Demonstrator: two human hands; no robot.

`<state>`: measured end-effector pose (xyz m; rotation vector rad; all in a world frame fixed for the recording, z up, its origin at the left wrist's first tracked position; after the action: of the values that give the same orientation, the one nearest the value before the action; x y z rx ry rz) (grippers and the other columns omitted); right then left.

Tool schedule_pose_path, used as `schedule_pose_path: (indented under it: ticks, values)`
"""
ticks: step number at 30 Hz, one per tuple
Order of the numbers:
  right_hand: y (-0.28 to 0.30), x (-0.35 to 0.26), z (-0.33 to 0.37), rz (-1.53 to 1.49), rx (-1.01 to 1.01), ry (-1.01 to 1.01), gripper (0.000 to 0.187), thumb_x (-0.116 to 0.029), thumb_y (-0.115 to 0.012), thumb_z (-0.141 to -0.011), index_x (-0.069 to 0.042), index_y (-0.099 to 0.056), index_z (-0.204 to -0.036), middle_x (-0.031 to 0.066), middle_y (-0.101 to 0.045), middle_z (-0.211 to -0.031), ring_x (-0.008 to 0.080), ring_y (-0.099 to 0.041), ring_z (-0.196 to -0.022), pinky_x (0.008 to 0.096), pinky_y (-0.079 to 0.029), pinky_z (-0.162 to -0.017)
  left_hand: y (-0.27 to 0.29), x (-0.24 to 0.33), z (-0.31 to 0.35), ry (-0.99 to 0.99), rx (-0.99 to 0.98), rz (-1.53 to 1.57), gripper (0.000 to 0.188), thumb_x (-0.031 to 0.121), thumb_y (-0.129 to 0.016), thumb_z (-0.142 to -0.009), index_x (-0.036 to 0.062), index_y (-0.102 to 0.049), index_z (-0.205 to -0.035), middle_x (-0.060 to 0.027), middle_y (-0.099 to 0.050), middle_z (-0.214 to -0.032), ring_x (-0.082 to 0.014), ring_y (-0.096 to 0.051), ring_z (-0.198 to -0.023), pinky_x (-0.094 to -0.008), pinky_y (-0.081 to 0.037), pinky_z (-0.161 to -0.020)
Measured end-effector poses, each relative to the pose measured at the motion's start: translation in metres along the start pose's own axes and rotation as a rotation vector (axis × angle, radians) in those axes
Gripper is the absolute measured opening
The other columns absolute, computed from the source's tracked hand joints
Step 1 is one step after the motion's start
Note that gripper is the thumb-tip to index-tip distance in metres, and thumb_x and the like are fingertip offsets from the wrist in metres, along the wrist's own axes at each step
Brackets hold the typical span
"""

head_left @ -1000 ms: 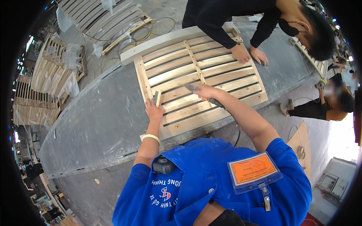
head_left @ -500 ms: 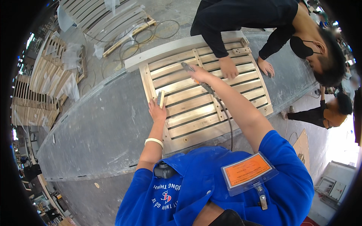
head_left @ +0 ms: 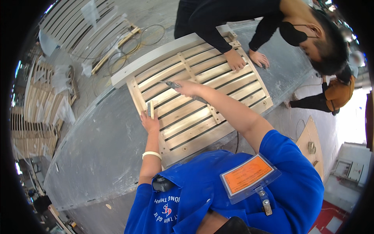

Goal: The person sands a wooden slatted panel on a workbench using a sanding block, then flips it to sand the other side. They also use a small piece of sandpaper to smooth the edges and slats. Other workers are visible in the background performing similar tasks.

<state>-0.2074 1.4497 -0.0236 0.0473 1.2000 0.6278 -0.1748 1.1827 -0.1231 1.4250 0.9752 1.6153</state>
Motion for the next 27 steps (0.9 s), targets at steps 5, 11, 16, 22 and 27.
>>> schedule_pose_path:
  ticks: [5,11,16,22,27]
  values:
    - [-0.009,0.037,0.093,-0.006,-0.330,-0.210,0.047,-0.028,-0.048,-0.094,-0.016,-0.036,-0.138,0.0084,-0.060,-0.086,0.0177,-0.059,-0.073,0.0335,-0.051,-0.057,-0.003,0.012,0.016,-0.111,-0.013,-0.089,0.058,0.028,-0.063,-0.083,0.0078,-0.045,-0.134,-0.0156,-0.027,-0.147,-0.0369,-0.023,-0.135,-0.0520,-0.025,-0.107]
    - [-0.008,0.071,0.234,-0.133,-0.535,-0.411,0.051,-0.029,-0.050,-0.093,-0.023,-0.034,-0.140,0.0057,-0.061,-0.084,0.0149,-0.060,-0.074,0.0329,-0.050,-0.051,-0.009,0.036,0.058,-0.258,-0.107,-0.142,0.065,0.025,-0.068,-0.080,0.0151,-0.042,-0.138,-0.0171,-0.023,-0.148,-0.0408,-0.023,-0.134,-0.0521,-0.024,-0.107]
    - [0.015,0.099,0.330,-0.429,-0.371,-0.492,0.060,-0.028,-0.049,-0.092,-0.018,-0.025,-0.145,0.0063,-0.062,-0.082,0.0139,-0.060,-0.071,0.0312,-0.049,-0.050,-0.011,0.051,0.100,-0.421,-0.151,-0.161,0.065,0.022,-0.067,-0.078,0.0138,-0.041,-0.137,-0.0188,-0.023,-0.148,-0.0427,-0.023,-0.134,-0.0536,-0.025,-0.107]
    - [0.054,0.134,0.423,-0.400,-0.055,-0.611,0.061,-0.028,-0.050,-0.092,-0.012,-0.024,-0.145,0.0058,-0.063,-0.087,0.0137,-0.059,-0.076,0.0276,-0.047,-0.051,-0.017,0.063,0.146,-0.470,-0.279,-0.193,0.068,0.021,-0.068,-0.076,0.0145,-0.040,-0.138,-0.0176,-0.019,-0.150,-0.0419,-0.021,-0.135,-0.0542,-0.023,-0.107]
    - [0.043,0.147,0.451,-0.432,-0.023,-0.570,0.052,-0.028,-0.047,-0.092,-0.019,-0.032,-0.141,0.0048,-0.062,-0.081,0.0135,-0.059,-0.071,0.0309,-0.049,-0.052,-0.022,0.103,0.153,-0.572,-0.301,-0.128,0.068,0.017,-0.067,-0.077,0.0160,-0.038,-0.139,-0.0173,-0.018,-0.150,-0.0402,-0.020,-0.136,-0.0529,-0.026,-0.107]
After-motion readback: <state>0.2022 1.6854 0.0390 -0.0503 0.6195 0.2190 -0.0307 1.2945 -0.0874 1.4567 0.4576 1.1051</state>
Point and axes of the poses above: each hand's wrist, its own z-axis away from the middle knuckle, its own y-axis out of the back of the hand, x = y × z, the point moved 4 cm from there along -z, towards the middle knuckle
